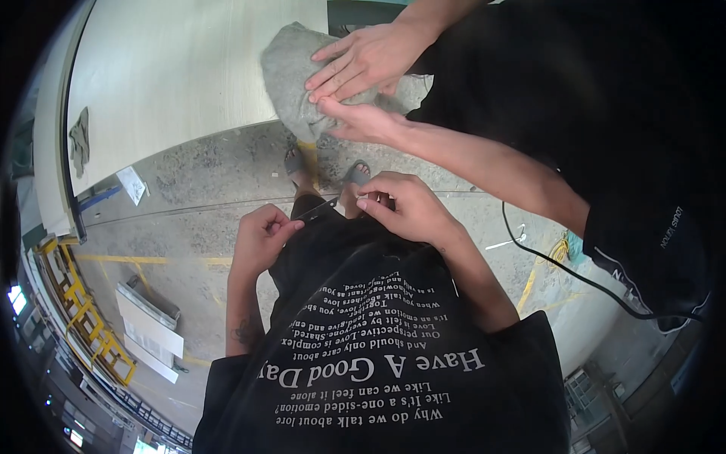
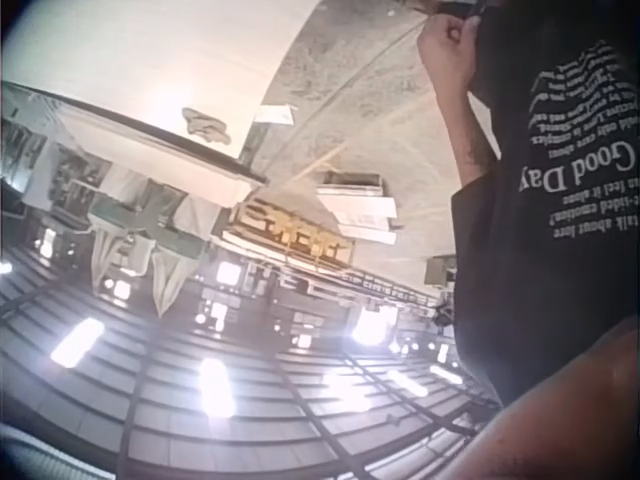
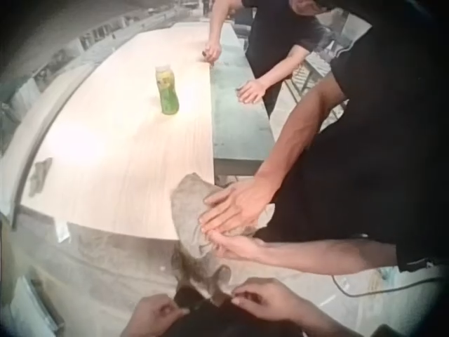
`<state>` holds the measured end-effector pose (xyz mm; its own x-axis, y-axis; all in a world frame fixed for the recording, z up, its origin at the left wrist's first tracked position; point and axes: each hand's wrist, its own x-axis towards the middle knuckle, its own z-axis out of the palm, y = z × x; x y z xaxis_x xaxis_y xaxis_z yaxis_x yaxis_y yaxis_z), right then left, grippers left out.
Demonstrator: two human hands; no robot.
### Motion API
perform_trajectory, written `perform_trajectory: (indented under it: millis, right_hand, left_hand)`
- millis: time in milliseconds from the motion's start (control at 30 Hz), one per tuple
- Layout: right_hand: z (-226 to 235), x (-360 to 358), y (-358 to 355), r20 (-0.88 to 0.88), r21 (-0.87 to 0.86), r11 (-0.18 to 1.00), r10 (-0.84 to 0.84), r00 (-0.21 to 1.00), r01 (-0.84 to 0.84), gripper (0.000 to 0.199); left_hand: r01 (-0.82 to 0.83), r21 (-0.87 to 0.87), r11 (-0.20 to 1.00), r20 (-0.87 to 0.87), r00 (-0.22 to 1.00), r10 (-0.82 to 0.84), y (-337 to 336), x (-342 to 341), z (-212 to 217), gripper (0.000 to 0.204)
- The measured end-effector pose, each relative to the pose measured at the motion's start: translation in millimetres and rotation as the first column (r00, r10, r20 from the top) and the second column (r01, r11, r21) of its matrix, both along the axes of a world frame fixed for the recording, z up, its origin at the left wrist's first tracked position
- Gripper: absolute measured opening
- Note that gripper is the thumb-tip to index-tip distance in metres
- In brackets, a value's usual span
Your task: Cleaning and inspecting large wooden panels on a production floor using a spray bottle, rag, and a measuring tool.
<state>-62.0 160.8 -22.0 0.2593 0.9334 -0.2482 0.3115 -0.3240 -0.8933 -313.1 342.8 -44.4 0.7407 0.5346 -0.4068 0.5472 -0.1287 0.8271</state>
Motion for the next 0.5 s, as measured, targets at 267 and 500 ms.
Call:
perform_trajectory:
  millis: [267, 500]
  right_hand:
    - [8, -11, -5, 0.039, -0.060, 0.998, -0.006, 0.999, 0.008, 0.028]
    - [9, -9, -14, 0.073, -0.022, 1.000, 0.020, 0.997, -0.018, 0.025]
  left_hand:
    - [0.100, 0.040, 0.994, 0.105, 0.989, -0.104, -20, 16, -5, 0.028]
    - [0.116, 0.053, 0.992, 0.156, 0.980, -0.123, -21, 20, -5, 0.030]
